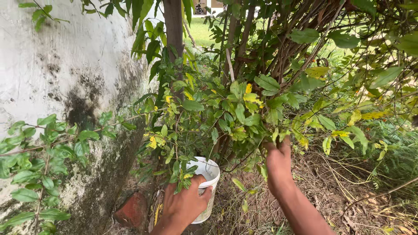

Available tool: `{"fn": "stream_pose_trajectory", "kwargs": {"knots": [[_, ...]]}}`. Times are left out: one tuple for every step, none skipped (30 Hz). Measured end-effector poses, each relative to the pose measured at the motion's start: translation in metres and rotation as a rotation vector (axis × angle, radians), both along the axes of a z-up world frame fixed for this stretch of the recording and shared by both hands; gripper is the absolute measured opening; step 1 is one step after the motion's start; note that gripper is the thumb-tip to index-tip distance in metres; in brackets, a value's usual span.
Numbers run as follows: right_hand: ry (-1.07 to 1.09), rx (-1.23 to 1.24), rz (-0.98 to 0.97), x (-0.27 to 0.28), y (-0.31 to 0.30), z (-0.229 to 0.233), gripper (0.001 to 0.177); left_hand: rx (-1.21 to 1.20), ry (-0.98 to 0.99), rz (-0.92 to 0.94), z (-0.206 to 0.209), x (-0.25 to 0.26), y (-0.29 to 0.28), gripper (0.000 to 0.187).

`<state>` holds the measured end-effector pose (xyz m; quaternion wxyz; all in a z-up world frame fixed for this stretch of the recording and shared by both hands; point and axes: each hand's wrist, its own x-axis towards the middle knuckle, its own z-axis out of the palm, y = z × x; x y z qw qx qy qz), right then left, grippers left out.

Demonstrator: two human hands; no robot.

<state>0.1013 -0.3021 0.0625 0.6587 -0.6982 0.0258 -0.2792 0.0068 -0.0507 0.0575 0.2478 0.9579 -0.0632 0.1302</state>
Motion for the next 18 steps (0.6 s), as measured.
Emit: {"fn": "stream_pose_trajectory", "kwargs": {"knots": [[0.101, 0.073, 0.047, 0.009, 0.000, 0.000, 0.046, -0.005, -0.021, -0.005, 0.002, -0.001, 0.001, 0.036], [0.202, 0.144, 0.095, 0.016, 0.001, 0.000, 0.038, -0.011, -0.042, -0.010, 0.003, -0.002, 0.002, 0.037], [0.176, 0.125, 0.098, 0.018, 0.003, 0.000, 0.032, -0.016, -0.062, -0.015, 0.004, -0.002, 0.003, 0.039], [0.152, 0.106, 0.102, 0.018, 0.005, 0.000, 0.028, -0.011, -0.030, -0.007, 0.005, -0.001, 0.004, 0.039], [0.128, 0.088, 0.106, 0.017, 0.008, 0.000, 0.024, -0.005, 0.003, 0.001, 0.005, -0.001, 0.006, 0.040], [0.107, 0.114, 0.108, 0.017, 0.011, 0.002, 0.021, -0.002, 0.038, 0.007, 0.005, -0.001, 0.005, 0.041], [0.086, 0.141, 0.109, 0.016, 0.014, 0.004, 0.019, 0.019, 0.045, 0.033, 0.004, -0.002, 0.005, 0.040], [0.065, 0.167, 0.113, 0.013, 0.017, 0.006, 0.018, 0.040, 0.051, 0.061, 0.004, -0.002, 0.006, 0.039], [0.106, 0.165, 0.112, 0.008, 0.019, 0.007, 0.014, 0.062, 0.058, 0.089, 0.004, -0.002, 0.006, 0.038], [0.146, 0.161, 0.113, 0.002, 0.020, 0.008, 0.011, 0.076, 0.102, 0.113, 0.004, -0.002, 0.007, 0.039], [0.185, 0.158, 0.113, -0.005, 0.021, 0.009, 0.011, 0.090, 0.147, 0.137, 0.003, -0.001, 0.008, 0.041], [0.175, 0.151, 0.142, -0.013, 0.023, 0.009, 0.013, 0.105, 0.192, 0.159, 0.002, 0.000, 0.008, 0.042], [0.165, 0.144, 0.171, -0.021, 0.024, 0.008, 0.016, 0.075, 0.176, 0.174, 0.001, 0.002, 0.009, 0.044], [0.158, 0.137, 0.199, -0.028, 0.025, 0.007, 0.020, 0.046, 0.163, 0.187, 0.000, 0.005, 0.011, 0.045], [0.127, 0.112, 0.209, -0.033, 0.026, 0.005, 0.020, 0.016, 0.151, 0.200, -0.002, 0.006, 0.013, 0.047], [0.096, 0.087, 0.218, -0.038, 0.027, 0.002, 0.020, 0.010, 0.145, 0.207, -0.004, 0.005, 0.014, 0.045], [0.065, 0.063, 0.227, -0.041, 0.027, -0.001, 0.021, 0.004, 0.140, 0.214, -0.004, 0.006, 0.015, 0.044], [0.018, -0.011, 0.257, -0.045, 0.027, -0.005, 0.023, -0.002, 0.131, 0.223, -0.003, 0.007, 0.016, 0.042]]}}
